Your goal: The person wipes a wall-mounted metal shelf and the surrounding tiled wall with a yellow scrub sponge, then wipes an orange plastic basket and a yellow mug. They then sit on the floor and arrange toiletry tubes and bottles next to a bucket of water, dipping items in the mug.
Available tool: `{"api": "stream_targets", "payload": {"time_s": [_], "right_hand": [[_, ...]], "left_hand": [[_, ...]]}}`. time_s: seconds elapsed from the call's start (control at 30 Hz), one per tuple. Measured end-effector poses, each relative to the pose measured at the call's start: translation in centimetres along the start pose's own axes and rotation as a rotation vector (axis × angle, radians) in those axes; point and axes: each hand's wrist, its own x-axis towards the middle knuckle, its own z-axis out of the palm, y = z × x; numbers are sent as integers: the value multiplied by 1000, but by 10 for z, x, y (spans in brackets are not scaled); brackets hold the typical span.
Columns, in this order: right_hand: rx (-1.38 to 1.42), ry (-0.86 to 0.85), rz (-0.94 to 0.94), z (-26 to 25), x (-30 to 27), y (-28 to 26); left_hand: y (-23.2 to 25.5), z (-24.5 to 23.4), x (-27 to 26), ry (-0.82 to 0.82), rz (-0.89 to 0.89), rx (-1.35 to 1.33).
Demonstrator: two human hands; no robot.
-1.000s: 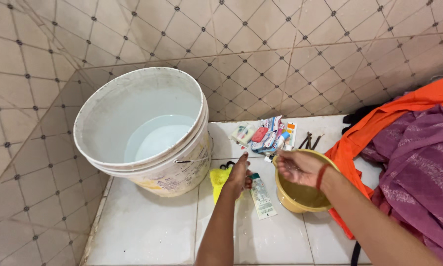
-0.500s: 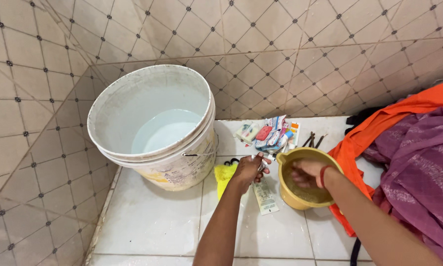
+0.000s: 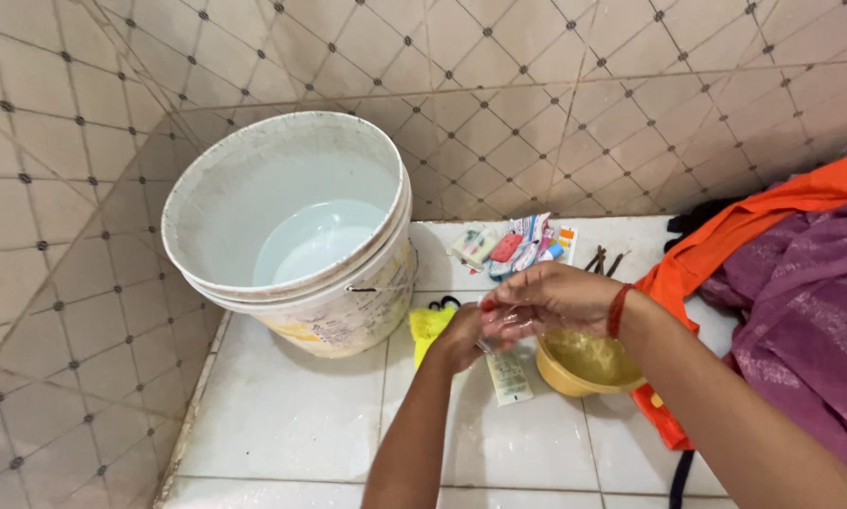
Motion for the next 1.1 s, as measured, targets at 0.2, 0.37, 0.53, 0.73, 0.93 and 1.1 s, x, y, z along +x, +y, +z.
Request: {"api": "stream_targets", "payload": {"time_s": [0.2, 0.37, 0.53, 0.73, 0.93, 1.1], "right_hand": [[-566, 184, -331, 25, 15, -6], [-500, 300, -231, 19, 34, 14], [-581, 328, -284, 19, 30, 10], [-690, 533, -304, 0, 20, 6], [-330, 455, -240, -1, 8, 8], [-200, 380, -224, 1, -1, 6]], "left_hand": [[31, 28, -40, 10, 174, 158], [50, 42, -59, 48, 286, 374], [47, 39, -54, 206, 335, 616], [47, 29, -50, 152, 373, 514], [60, 42, -60, 77, 338, 320], [65, 48, -68, 38, 319, 223]]}}
